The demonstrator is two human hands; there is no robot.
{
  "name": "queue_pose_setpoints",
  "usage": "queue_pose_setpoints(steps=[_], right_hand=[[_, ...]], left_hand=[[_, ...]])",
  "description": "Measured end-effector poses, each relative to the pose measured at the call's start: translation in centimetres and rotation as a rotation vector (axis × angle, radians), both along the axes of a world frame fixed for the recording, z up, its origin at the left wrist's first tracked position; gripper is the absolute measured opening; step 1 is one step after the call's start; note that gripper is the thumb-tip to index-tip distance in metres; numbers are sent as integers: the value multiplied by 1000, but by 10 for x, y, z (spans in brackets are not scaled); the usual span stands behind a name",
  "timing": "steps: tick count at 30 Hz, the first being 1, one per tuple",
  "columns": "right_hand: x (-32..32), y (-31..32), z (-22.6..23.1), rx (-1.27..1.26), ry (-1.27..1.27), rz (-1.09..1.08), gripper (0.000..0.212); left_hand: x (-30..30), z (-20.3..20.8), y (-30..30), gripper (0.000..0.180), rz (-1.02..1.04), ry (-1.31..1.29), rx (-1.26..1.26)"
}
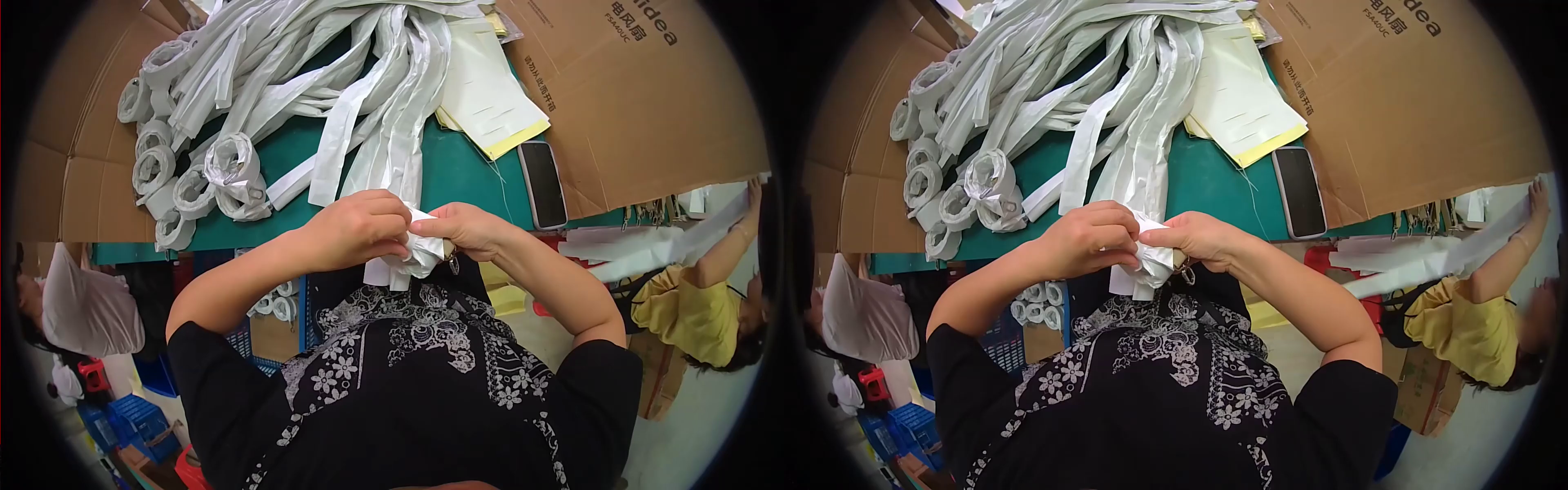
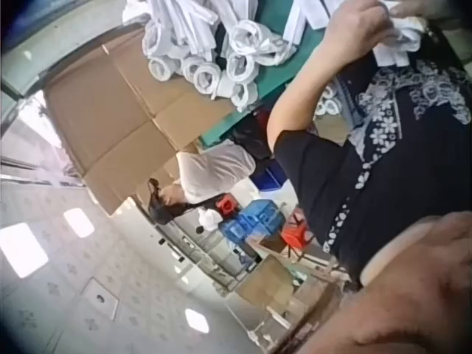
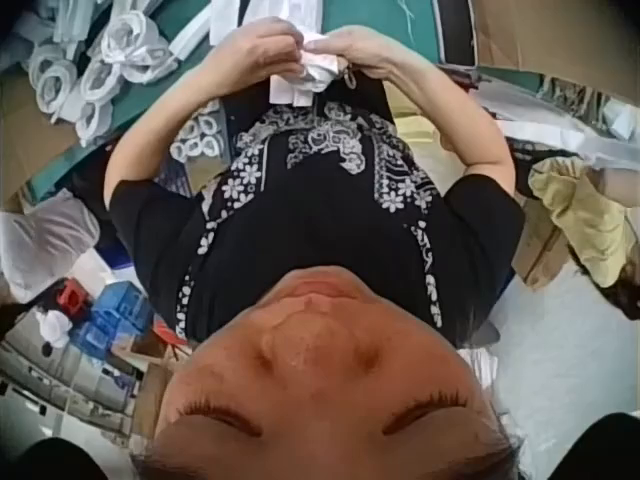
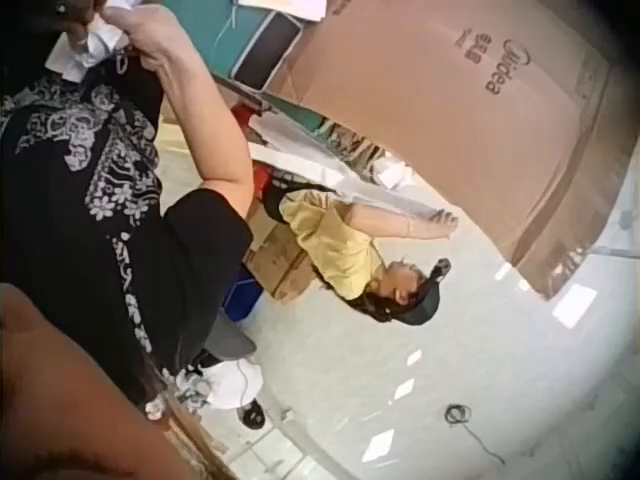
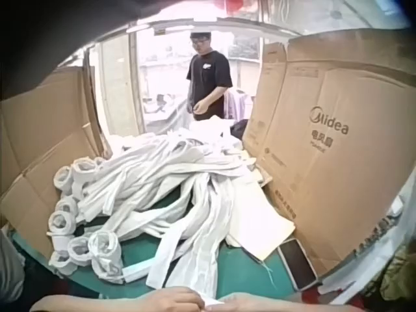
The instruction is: Rolling white fabric belts and placing them into a blue plastic crate.
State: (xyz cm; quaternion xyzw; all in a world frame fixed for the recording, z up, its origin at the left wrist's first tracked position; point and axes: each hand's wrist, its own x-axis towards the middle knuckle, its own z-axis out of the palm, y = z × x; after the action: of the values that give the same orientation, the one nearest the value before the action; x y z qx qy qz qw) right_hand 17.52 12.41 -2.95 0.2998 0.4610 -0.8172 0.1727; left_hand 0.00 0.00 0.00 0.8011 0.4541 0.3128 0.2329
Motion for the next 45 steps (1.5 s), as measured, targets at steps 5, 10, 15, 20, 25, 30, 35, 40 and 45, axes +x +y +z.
queue_pose_setpoints(steps=[5, 10, 15, 20, 25, 30, 35, 40, 45], right_hand=[[-6, -3, 1, -32, 19, -52, 30], [-8, -12, 2, -28, 23, -73, 30], [-11, -24, 5, -19, 69, -87, 29], [-13, -22, 11, 248, 262, 104, 32], [-29, -22, 48, 590, 394, 273, 38], [-43, -3, 19, 765, 482, -229, 32], [-50, 33, -38, 1193, 238, -465, 28], [-55, 46, -42, 1276, -107, -212, 47], [-66, 66, -60, 1300, -178, -104, 39]], left_hand=[[-4, 4, 2, 20, -23, 195, 243], [2, 6, -5, 17, 25, 450, 386], [10, -2, -9, 15, 139, 534, 479], [3, -3, -16, 34, 233, 346, 548], [-15, 10, -39, 67, 434, 159, 228], [-129, 19, -76, 57, 1310, -2, 218], [-293, -26, -129, 51, 1668, 40, 173], [-241, 14, -97, 48, 1745, 708, -85], [-147, 33, -46, 28, 1340, 311, 287]])
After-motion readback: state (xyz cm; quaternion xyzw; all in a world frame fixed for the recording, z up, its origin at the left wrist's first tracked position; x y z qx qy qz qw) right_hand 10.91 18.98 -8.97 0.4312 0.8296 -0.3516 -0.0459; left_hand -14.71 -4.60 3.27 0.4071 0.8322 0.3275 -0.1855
